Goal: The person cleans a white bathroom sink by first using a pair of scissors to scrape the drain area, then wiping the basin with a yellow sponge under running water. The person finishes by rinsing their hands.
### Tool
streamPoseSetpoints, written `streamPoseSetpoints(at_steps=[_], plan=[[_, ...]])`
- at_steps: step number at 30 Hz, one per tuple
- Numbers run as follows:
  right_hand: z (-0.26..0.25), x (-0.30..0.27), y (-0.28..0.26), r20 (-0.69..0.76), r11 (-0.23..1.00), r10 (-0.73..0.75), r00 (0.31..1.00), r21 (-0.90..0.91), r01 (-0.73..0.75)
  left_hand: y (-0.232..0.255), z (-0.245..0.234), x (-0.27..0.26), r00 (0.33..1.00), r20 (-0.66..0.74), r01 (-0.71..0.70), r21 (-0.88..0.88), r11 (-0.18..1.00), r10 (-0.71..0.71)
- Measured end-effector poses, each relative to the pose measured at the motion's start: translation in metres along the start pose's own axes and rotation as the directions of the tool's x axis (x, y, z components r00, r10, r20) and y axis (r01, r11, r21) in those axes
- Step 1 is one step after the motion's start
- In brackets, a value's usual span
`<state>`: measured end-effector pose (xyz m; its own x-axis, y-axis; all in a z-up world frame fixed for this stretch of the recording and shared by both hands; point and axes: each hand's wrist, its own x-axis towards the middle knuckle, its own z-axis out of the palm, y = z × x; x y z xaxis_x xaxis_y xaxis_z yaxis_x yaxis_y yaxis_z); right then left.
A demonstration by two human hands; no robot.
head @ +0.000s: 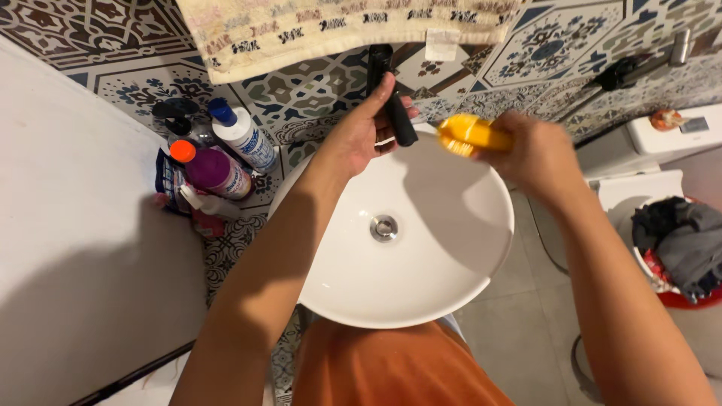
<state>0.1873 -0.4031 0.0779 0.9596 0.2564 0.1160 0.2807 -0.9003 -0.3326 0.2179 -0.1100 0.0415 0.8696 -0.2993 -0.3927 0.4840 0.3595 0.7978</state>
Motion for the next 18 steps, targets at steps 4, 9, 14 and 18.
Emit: streamPoseSetpoints(at_steps=[4, 9, 14, 18], plan=[[0.014, 0.051, 0.032, 0.031, 0.999, -0.008, 0.999, 0.033, 0.007, -0.007, 0.014, 0.011, 0.982, -0.188, -0.003, 0.019, 1.0, 0.007], [0.097, 0.1, 0.044, 0.331, 0.989, -0.052, 0.942, 0.148, 0.002, -0.019, 0.032, 0.04, 0.9, -0.381, -0.186, 0.105, 0.977, 0.212], [0.145, 0.125, 0.049, 0.383, 0.942, -0.197, 0.903, 0.328, 0.066, -0.021, 0.039, 0.054, 0.86, -0.455, -0.168, 0.178, 0.97, 0.233], [0.147, 0.124, 0.046, 0.419, 0.885, -0.162, 0.893, 0.461, -0.055, -0.028, 0.035, 0.045, 0.854, -0.451, -0.212, 0.151, 0.966, 0.258]])
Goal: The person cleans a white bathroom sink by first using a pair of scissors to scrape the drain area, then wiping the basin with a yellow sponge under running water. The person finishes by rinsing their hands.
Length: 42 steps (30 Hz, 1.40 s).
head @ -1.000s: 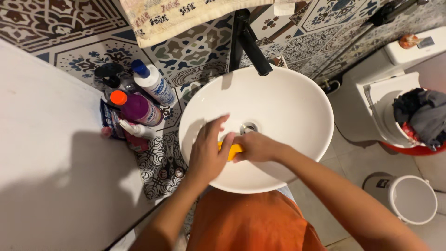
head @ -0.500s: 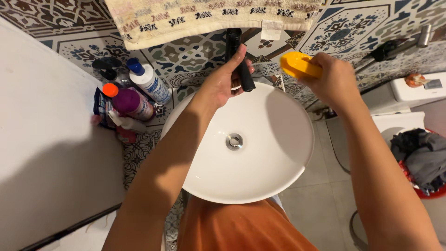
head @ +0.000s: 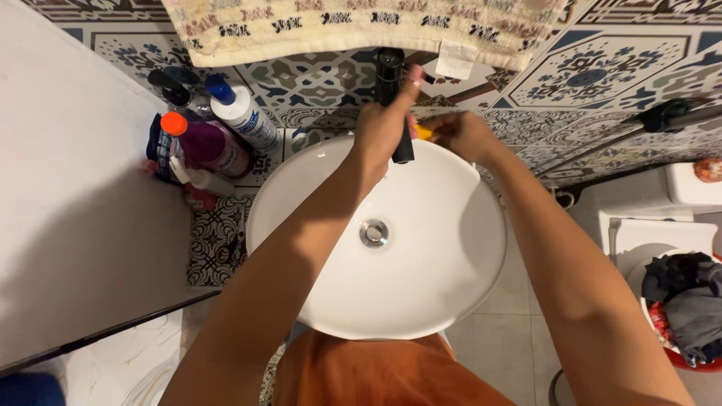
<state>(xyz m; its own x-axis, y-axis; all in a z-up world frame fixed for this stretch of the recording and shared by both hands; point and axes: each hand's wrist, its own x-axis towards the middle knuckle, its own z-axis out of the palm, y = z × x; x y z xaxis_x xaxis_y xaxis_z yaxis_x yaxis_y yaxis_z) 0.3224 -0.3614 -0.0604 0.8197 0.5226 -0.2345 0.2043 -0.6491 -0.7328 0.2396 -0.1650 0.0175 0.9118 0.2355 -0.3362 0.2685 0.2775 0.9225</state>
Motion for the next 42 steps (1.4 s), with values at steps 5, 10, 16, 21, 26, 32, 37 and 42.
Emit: streamPoseSetpoints(at_steps=[5, 10, 16, 21, 26, 32, 37, 42], plan=[[0.018, -0.034, -0.01, -0.43, 0.962, 0.078, 0.899, 0.269, 0.046, -0.046, -0.022, -0.024, 0.968, 0.229, 0.19, -0.398, 0.897, -0.103], [0.077, -0.065, -0.04, 0.252, 0.132, 0.19, 0.949, 0.951, -0.279, -0.083, -0.015, -0.04, 0.966, 0.257, 0.042, -0.279, 0.959, 0.032], [0.107, -0.04, -0.102, 0.364, -0.132, 0.11, 0.925, 0.928, -0.349, -0.057, -0.067, -0.117, 0.964, 0.167, -0.264, 0.556, 0.788, 0.205], [0.115, -0.042, -0.14, 0.456, 0.057, -0.15, 0.877, 0.89, -0.453, -0.03, -0.139, -0.169, 0.982, 0.174, -0.138, 0.929, 0.343, -0.078], [0.092, -0.054, -0.141, 0.55, 0.335, 0.137, 0.824, 0.757, -0.561, -0.019, -0.181, -0.187, 0.985, 0.168, -0.139, 0.913, 0.383, -0.042], [0.114, -0.049, -0.141, 0.174, 0.1, 0.325, 0.93, 0.971, -0.217, -0.021, -0.193, -0.183, 0.822, 0.341, -0.472, 0.856, 0.21, 0.457], [0.17, -0.083, -0.149, 0.561, 0.184, -0.247, 0.79, 0.828, -0.53, -0.017, -0.203, -0.172, 0.775, 0.412, -0.54, 0.825, 0.164, 0.479], [0.132, -0.126, -0.117, 0.825, 0.727, 0.193, 0.531, 0.244, -0.642, -0.025, -0.209, -0.178, 0.843, 0.538, -0.534, 0.84, -0.101, 0.015]])
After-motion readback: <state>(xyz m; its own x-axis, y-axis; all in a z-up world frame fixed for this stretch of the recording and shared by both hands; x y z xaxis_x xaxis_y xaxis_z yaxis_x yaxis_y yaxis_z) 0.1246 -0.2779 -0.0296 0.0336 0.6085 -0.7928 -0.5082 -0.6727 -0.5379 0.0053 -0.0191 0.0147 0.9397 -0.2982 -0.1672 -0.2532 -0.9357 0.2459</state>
